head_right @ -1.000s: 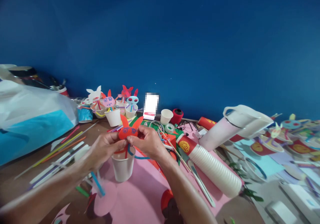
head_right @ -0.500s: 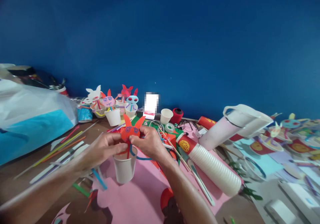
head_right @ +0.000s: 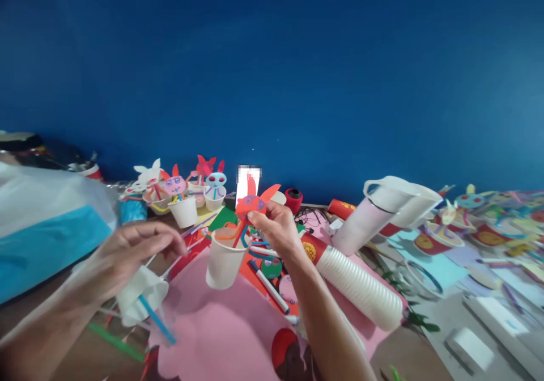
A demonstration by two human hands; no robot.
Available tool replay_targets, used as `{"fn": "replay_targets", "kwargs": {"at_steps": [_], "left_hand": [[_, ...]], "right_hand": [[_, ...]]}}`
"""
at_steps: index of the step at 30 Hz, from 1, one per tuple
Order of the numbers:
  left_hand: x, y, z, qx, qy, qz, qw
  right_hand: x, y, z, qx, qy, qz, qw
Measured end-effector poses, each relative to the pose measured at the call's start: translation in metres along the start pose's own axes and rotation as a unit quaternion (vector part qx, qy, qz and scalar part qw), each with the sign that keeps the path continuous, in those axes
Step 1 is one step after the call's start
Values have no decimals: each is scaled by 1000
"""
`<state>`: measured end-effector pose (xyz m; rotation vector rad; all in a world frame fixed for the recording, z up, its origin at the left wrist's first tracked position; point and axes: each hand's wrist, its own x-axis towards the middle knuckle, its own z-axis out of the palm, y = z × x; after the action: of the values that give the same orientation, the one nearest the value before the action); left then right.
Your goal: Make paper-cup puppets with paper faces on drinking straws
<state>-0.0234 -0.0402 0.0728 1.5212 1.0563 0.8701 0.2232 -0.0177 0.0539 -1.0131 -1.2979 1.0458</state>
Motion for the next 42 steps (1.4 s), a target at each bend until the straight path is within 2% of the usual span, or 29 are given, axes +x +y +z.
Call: {"fn": "replay_targets", "kwargs": {"at_steps": [2, 3, 5, 8, 10, 15, 17, 24, 36, 42], "left_hand": [[4, -5, 9, 14, -60, -38, 997], [7, -9, 14, 16, -68, -54, 996], [15, -19, 24, 7, -71, -66, 995], [25, -35, 37, -27, -37, -71, 996], [26, -42, 42, -52, -45, -83, 994], [18, -44, 56, -145, -155, -63, 975], [14, -42, 62, -173, -171, -58, 968], [10, -38, 69, -212, -133, -87, 964], [9, -42, 68, -210, -129, -100, 964], [9, -41, 68, -208, -129, -99, 964]], "right_hand": [[1, -3, -5, 10, 16, -6, 1000], [2, -4, -7, 20, 19, -9, 1000], [4, -8, -9, 46, 18, -14, 999], [5, -11, -9, 78, 2, -26, 997], [4, -12, -8, 86, -8, -35, 996], [2, -8, -4, 63, -12, -30, 997], [1, -5, -2, 45, -18, -22, 999], [1, 0, 1, -14, -14, -19, 1000], [-1, -6, 5, -22, -15, -24, 999], [-1, -7, 5, -6, -35, -2, 999]]}}
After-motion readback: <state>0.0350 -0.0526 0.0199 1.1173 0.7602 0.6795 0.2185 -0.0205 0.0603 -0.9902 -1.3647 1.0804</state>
